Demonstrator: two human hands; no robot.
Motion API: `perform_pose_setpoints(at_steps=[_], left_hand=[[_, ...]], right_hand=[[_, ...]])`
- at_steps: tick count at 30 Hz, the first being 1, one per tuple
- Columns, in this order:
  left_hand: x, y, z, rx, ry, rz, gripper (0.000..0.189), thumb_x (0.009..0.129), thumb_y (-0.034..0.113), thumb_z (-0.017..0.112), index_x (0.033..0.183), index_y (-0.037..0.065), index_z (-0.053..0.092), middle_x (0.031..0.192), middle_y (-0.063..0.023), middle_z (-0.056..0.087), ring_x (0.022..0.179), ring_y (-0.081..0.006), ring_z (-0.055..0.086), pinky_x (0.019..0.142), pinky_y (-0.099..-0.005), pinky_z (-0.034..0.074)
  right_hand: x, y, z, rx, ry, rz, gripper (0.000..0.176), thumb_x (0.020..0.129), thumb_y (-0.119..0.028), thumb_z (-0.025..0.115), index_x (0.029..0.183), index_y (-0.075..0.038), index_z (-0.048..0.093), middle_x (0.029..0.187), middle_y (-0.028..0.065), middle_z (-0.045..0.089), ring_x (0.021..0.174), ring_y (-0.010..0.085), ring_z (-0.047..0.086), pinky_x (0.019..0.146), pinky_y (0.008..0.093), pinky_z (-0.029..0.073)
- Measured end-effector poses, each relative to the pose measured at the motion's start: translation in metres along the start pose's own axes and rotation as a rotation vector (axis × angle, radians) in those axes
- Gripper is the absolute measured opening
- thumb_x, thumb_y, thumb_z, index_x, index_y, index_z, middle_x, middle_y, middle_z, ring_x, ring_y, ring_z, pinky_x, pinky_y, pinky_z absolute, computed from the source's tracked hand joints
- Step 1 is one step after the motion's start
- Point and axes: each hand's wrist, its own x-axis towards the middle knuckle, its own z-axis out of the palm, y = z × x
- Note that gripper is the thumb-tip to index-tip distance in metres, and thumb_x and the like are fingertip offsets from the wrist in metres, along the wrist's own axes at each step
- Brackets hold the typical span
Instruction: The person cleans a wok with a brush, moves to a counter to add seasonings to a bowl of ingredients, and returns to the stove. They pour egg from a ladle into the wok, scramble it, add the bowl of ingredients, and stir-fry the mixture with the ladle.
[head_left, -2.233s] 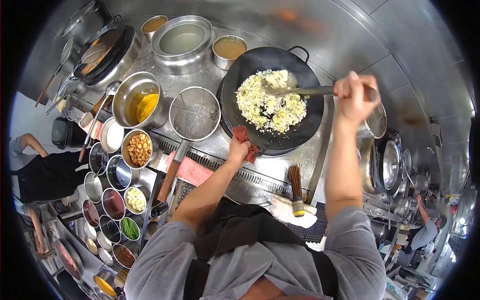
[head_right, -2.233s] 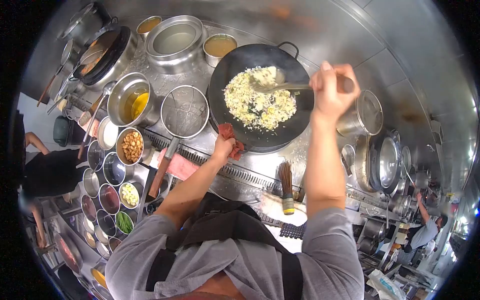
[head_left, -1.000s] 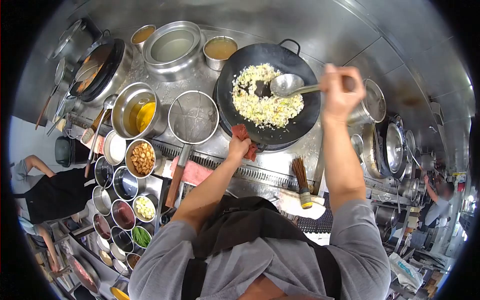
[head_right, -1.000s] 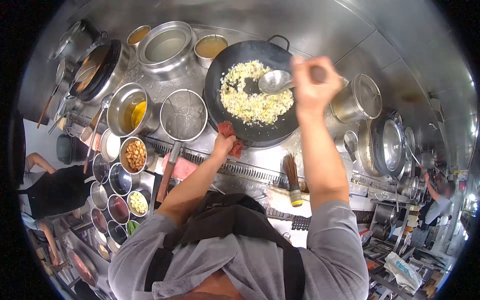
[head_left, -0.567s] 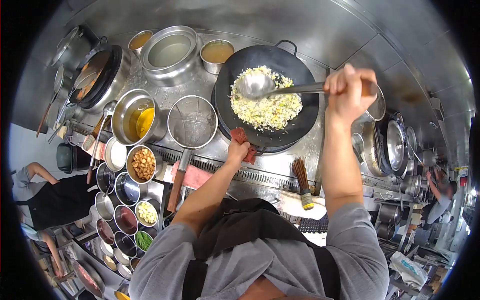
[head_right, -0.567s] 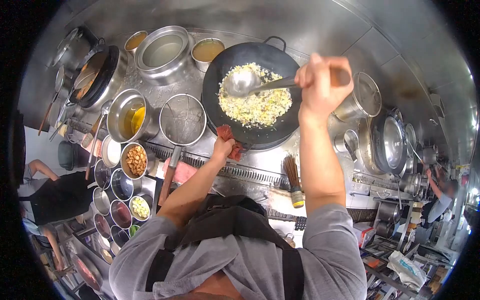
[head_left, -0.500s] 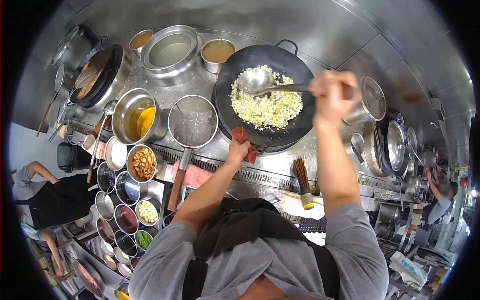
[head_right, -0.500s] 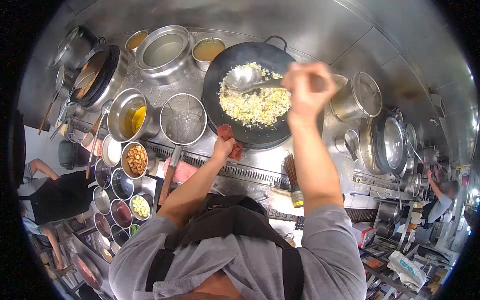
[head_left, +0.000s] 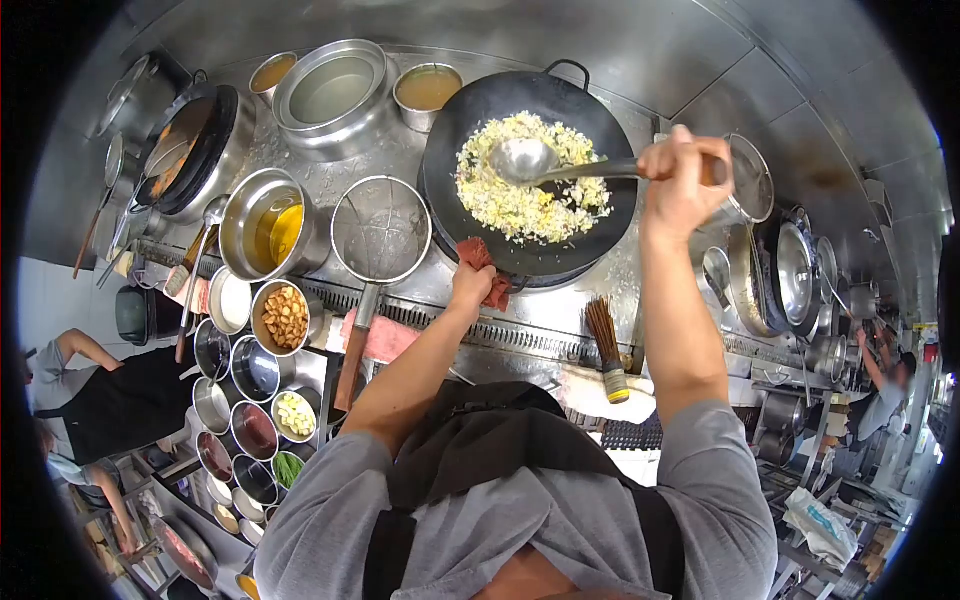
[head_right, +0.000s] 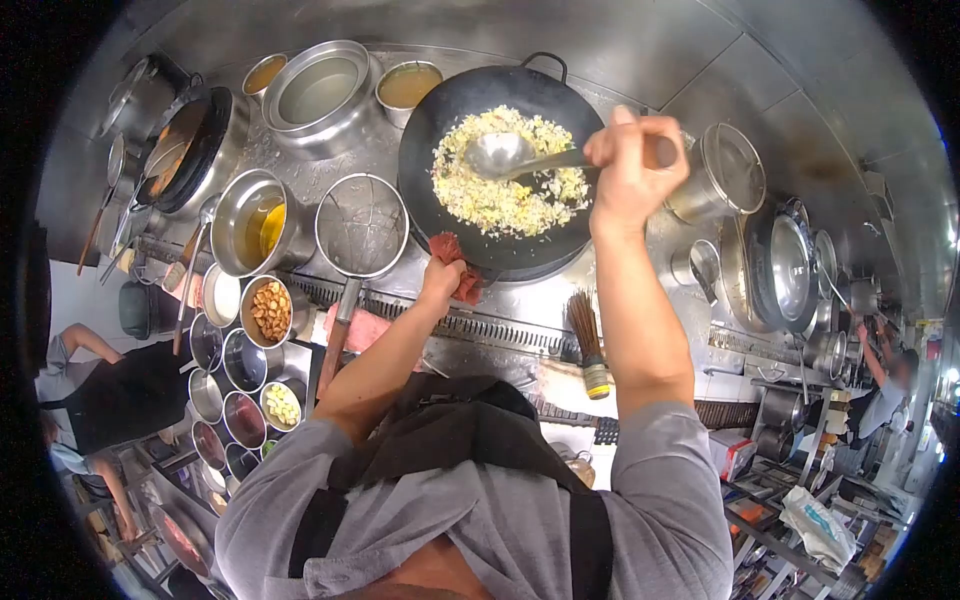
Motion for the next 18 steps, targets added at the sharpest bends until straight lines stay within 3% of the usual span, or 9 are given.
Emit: perform_pose_setpoints(at_steps=[1, 4, 5, 7, 9, 11, 15, 17, 18], left_hand=[[0.003, 0.0, 0.0, -0.001, 0.006, 0.004, 0.024, 0.077, -0.001, 0.047, 0.101, -0.001, 0.05, 0.081, -0.014, 0.062, 0.062, -0.0256, 0.064, 0.045, -0.0378, 0.054], [0.007, -0.011, -0.005, 0.032, 0.013, 0.026, 0.024, 0.078, 0.0, 0.047, 0.101, -0.001, 0.05, 0.081, -0.0137, 0.063, 0.063, -0.0247, 0.065, 0.047, -0.0373, 0.054], [0.008, -0.014, -0.005, 0.042, 0.032, 0.054, 0.024, 0.078, 0.0, 0.047, 0.101, -0.001, 0.05, 0.081, -0.0137, 0.063, 0.062, -0.0246, 0.064, 0.046, -0.0372, 0.053], [0.015, -0.014, -0.002, 0.047, 0.05, 0.099, 0.024, 0.078, 0.0, 0.047, 0.102, -0.002, 0.05, 0.081, -0.0138, 0.063, 0.06, -0.0244, 0.064, 0.045, -0.0371, 0.053], [0.016, -0.02, -0.006, 0.086, 0.065, 0.087, 0.025, 0.078, 0.0, 0.047, 0.103, -0.002, 0.05, 0.082, -0.0141, 0.063, 0.057, -0.0254, 0.063, 0.042, -0.0376, 0.052], [0.022, -0.024, -0.005, 0.043, 0.077, 0.133, 0.025, 0.078, 0.001, 0.047, 0.103, -0.002, 0.05, 0.081, -0.0142, 0.063, 0.056, -0.0256, 0.063, 0.041, -0.0376, 0.051], [0.05, -0.056, -0.015, 0.115, 0.13, 0.173, 0.027, 0.079, 0.001, 0.047, 0.105, -0.001, 0.051, 0.08, -0.0138, 0.062, 0.055, -0.0259, 0.062, 0.042, -0.0385, 0.051], [0.049, -0.057, -0.016, 0.115, 0.129, 0.173, 0.025, 0.079, 0.001, 0.047, 0.103, -0.001, 0.051, 0.079, -0.0135, 0.062, 0.054, -0.0254, 0.062, 0.043, -0.0384, 0.052], [0.049, -0.055, -0.016, 0.119, 0.12, 0.182, 0.023, 0.079, 0.002, 0.047, 0.102, -0.002, 0.052, 0.078, -0.0132, 0.062, 0.053, -0.0248, 0.061, 0.044, -0.0382, 0.052]], right_hand=[[0.003, -0.015, 0.008, 0.006, 0.033, 0.001, 0.017, 0.085, 0.002, 0.058, 0.073, -0.002, 0.045, 0.051, 0.0067, 0.047, 0.042, 0.0127, 0.044, 0.042, 0.0295, 0.04], [-0.016, -0.033, 0.009, 0.029, -0.217, -0.057, 0.013, 0.083, 0.004, 0.056, 0.076, -0.002, 0.049, 0.054, 0.0068, 0.051, 0.044, 0.0113, 0.047, 0.039, 0.0291, 0.039], [-0.035, -0.013, 0.009, 0.014, -0.226, 0.075, 0.013, 0.081, 0.002, 0.061, 0.072, -0.002, 0.053, 0.055, 0.0061, 0.054, 0.047, 0.0118, 0.051, 0.044, 0.0277, 0.04], [-0.033, 0.009, 0.005, -0.402, -0.357, -0.099, 0.015, 0.078, -0.001, 0.067, 0.067, -0.002, 0.056, 0.058, 0.0056, 0.057, 0.05, 0.012, 0.053, 0.05, 0.0255, 0.041], [-0.013, 0.005, 0.017, -0.581, -0.244, -0.085, 0.02, 0.074, -0.005, 0.073, 0.063, -0.002, 0.057, 0.058, 0.0044, 0.059, 0.052, 0.0106, 0.054, 0.054, 0.0238, 0.042], [0.014, -0.008, 0.007, -0.59, -0.14, -0.234, 0.019, 0.077, -0.003, 0.07, 0.065, -0.002, 0.055, 0.057, 0.0055, 0.058, 0.049, 0.0111, 0.052, 0.05, 0.0255, 0.041], [0.037, -0.028, -0.007, 0.024, -0.157, -0.179, 0.02, 0.082, 0.005, 0.057, 0.068, -0.003, 0.047, 0.054, 0.0044, 0.048, 0.044, 0.0112, 0.046, 0.041, 0.0259, 0.036], [0.018, 0.008, 0.006, -0.327, 0.137, -0.082, 0.021, 0.083, 0.006, 0.052, 0.067, -0.003, 0.042, 0.048, 0.0039, 0.039, 0.039, 0.0118, 0.037, 0.038, 0.0295, 0.033], [0.014, 0.022, -0.005, -0.184, 0.022, 0.009, 0.023, 0.082, 0.002, 0.057, 0.065, -0.004, 0.043, 0.047, 0.0041, 0.041, 0.038, 0.0129, 0.04, 0.038, 0.0298, 0.035]])
